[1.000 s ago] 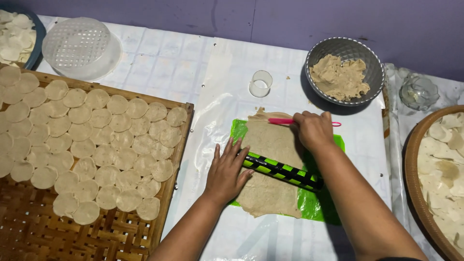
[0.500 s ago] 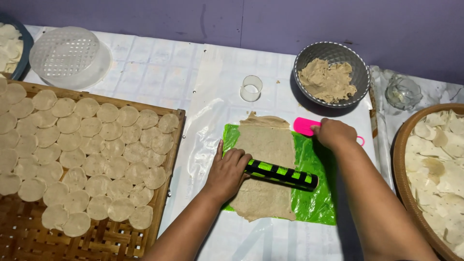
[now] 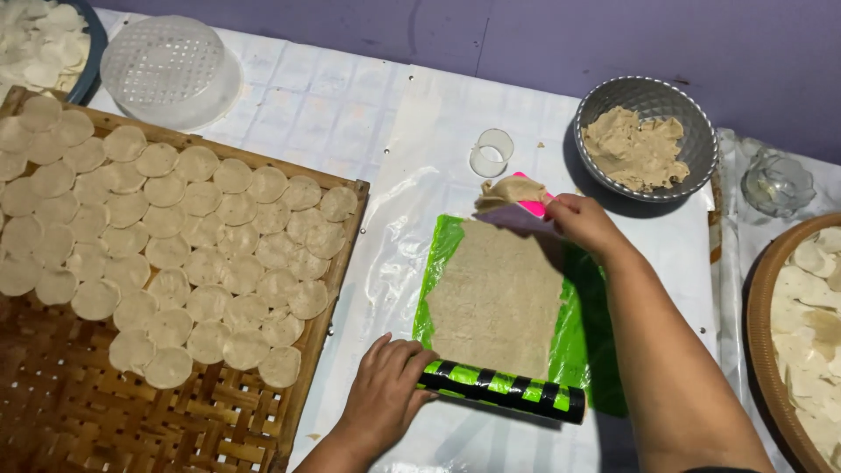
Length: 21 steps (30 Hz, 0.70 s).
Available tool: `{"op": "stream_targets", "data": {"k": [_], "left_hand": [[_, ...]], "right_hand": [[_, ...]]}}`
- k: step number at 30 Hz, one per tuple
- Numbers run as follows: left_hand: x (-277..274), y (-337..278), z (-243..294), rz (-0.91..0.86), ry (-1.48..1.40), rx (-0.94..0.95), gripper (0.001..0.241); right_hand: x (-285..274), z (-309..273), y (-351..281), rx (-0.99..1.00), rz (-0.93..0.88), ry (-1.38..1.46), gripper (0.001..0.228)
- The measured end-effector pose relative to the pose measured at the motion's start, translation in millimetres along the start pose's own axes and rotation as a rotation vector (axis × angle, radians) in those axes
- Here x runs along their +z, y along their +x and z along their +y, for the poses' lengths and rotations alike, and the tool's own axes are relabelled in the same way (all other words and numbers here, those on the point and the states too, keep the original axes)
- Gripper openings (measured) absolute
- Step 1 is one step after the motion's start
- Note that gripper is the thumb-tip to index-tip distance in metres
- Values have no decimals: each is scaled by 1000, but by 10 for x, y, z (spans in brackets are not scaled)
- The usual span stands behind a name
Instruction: Flattening dough onto a plastic sheet using a rolling pin and a spatula to prepare for cutting.
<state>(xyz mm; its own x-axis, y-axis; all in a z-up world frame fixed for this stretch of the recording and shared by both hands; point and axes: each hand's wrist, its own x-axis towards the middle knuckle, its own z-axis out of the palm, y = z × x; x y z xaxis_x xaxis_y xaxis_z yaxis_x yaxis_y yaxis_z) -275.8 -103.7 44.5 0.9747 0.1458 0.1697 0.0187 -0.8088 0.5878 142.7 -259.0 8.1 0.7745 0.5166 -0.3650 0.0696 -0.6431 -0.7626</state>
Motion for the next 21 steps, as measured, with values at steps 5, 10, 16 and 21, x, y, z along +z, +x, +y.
{"op": "stream_targets", "data": {"k": [5, 10, 16, 21], "left_hand": [[-21, -307, -65, 15, 32, -49, 57], [-5, -521, -87, -6, 70, -45, 56], [24, -655, -40, -42, 70, -66, 55], [16, -708, -45, -33, 62, -101, 54]], "right_hand": [[-201, -426, -554, -91, -70, -134, 45], [5, -749, -1025, -218, -235, -394, 38], [680, -1064, -1332, -187, -246, -924, 41], [1134, -499, -1129, -359, 48, -937, 24]]}}
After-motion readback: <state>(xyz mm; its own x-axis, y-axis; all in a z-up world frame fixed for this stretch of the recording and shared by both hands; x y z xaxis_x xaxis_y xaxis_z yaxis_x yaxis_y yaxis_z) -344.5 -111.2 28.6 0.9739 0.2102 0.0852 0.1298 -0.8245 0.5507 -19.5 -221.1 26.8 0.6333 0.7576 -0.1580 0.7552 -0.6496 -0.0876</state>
